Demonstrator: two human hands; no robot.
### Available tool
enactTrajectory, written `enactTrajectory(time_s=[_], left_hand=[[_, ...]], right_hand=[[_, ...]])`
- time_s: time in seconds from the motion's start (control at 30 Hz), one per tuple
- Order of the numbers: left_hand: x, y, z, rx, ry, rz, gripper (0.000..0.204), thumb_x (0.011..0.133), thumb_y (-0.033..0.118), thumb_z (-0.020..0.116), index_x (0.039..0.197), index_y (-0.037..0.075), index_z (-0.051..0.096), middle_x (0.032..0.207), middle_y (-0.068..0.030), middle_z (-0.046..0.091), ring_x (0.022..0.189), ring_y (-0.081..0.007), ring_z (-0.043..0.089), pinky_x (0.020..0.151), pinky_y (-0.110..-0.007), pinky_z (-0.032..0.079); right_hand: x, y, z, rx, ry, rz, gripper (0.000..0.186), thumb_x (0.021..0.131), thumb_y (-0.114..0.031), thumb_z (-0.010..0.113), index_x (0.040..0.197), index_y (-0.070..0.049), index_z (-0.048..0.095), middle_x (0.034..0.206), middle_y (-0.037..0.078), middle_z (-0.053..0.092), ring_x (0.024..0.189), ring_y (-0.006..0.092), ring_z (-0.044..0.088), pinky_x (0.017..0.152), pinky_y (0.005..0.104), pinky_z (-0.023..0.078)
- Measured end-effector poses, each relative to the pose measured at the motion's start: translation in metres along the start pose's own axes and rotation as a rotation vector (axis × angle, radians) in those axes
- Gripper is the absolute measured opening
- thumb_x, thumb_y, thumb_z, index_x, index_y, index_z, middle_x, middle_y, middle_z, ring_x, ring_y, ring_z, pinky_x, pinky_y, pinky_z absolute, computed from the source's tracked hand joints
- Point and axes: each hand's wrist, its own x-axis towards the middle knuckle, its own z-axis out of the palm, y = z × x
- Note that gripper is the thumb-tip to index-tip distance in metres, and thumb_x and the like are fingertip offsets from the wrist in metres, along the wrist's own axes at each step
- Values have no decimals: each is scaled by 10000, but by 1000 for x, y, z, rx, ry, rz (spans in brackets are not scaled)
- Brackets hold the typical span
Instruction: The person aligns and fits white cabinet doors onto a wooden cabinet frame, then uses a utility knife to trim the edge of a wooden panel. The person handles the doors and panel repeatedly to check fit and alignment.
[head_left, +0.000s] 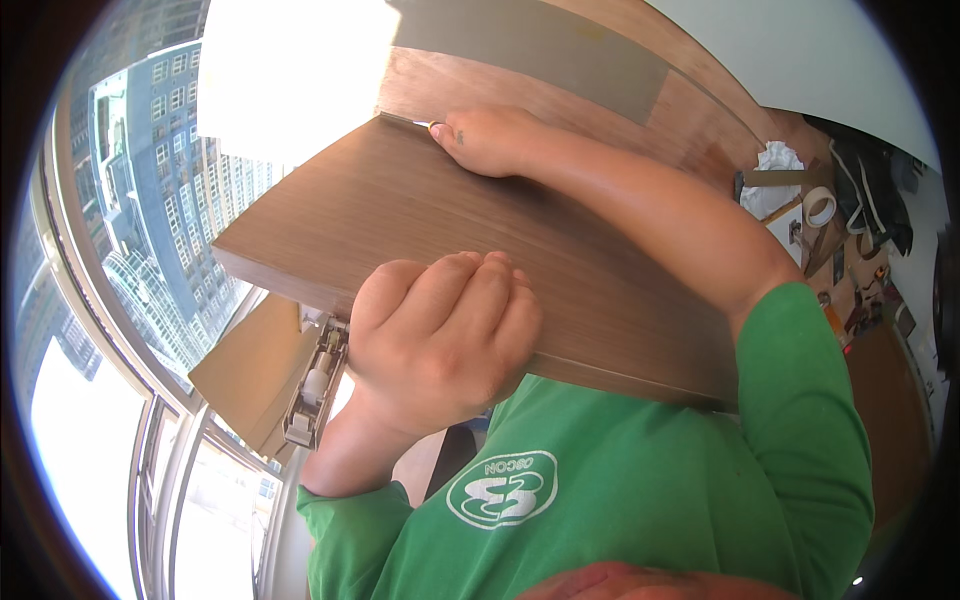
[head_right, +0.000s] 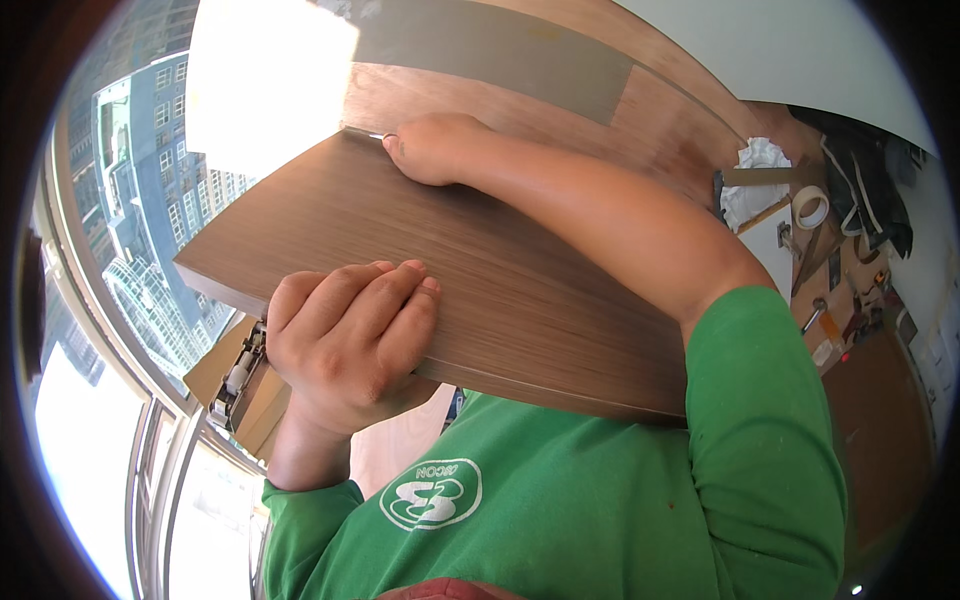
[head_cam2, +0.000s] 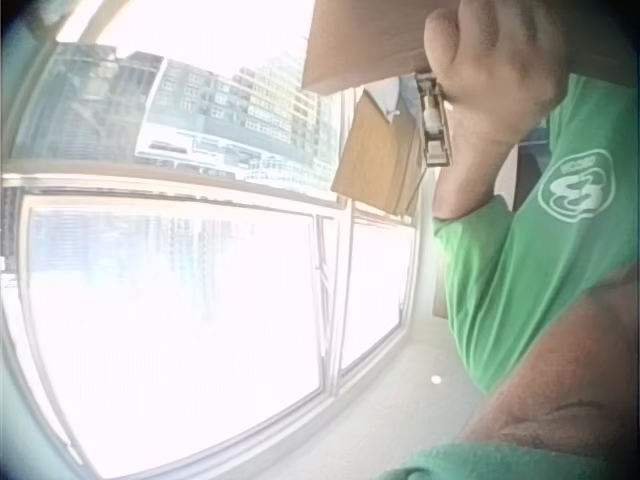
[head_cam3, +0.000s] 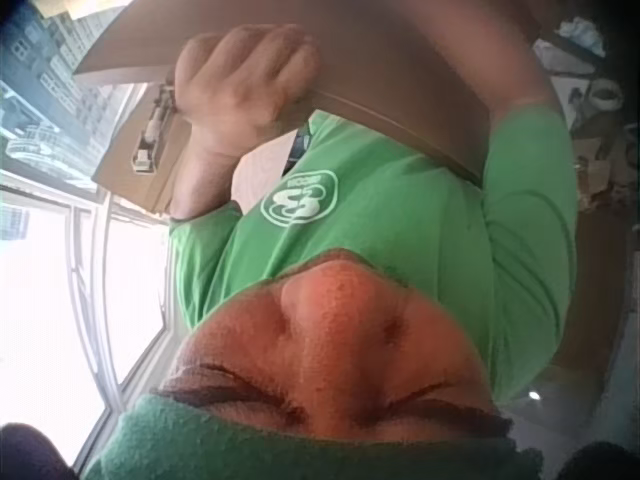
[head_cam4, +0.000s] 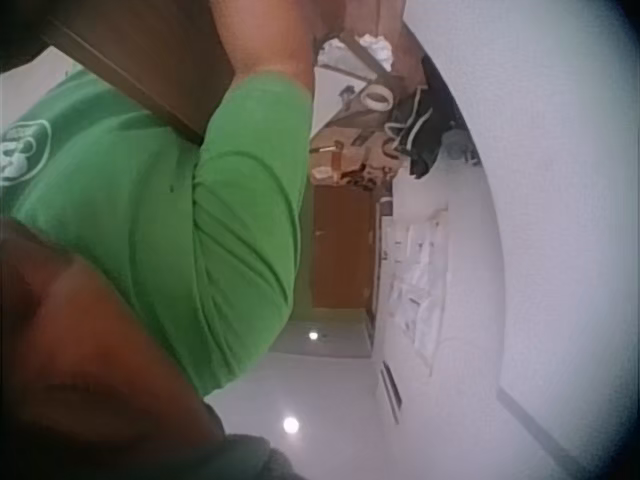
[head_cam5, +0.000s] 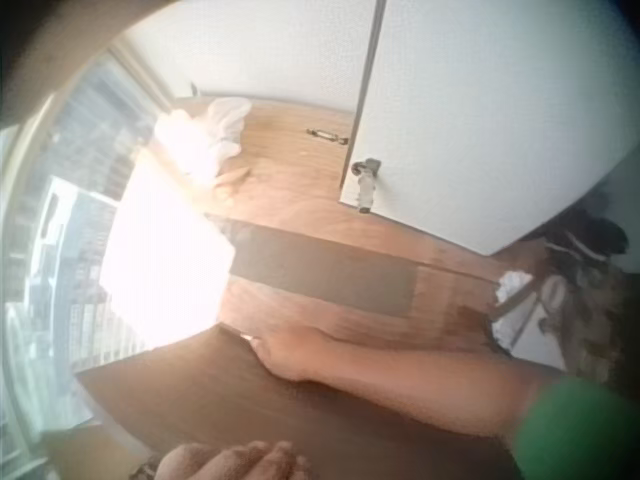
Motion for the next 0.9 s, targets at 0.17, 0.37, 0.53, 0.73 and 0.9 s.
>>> enactTrajectory(time_s=[0.17,0.37,0.53,0.73,0.9], left_hand=[[-2,-1,1,10,4,14,79,724,195,711,793,156,707,889,21,776,793,-127,724,689,-293,415],[-2,-3,3,18,17,27,57,743,182,711,788,150,697,881,18,772,784,-124,719,676,-290,404],[-3,-2,2,15,13,17,66,734,165,711,795,147,692,869,19,766,771,-122,714,661,-286,400],[-1,-3,1,10,12,40,91,706,158,711,788,142,678,874,20,764,771,-126,711,652,-291,402],[-2,-3,2,-18,54,34,98,674,130,689,749,117,627,815,0,683,768,-134,658,593,-287,371]], right_hand=[[19,2,12,-28,91,-32,585,1136,-419,301,1036,-29,725,1033,198,755,991,399,704,889,530,542],[27,7,16,-11,116,-71,607,1132,-437,309,1043,-20,741,1081,217,753,1022,422,696,932,527,527],[24,0,7,-44,57,-62,590,1131,-411,318,1047,2,731,1070,243,744,1021,434,690,935,532,523],[-18,13,3,-83,-19,-11,559,1123,-383,335,1094,8,733,1127,250,732,1057,435,687,951,535,529],[-50,24,-4,-113,-95,70,568,1124,-386,330,1107,7,740,1133,249,736,1064,435,690,954,533,530]])
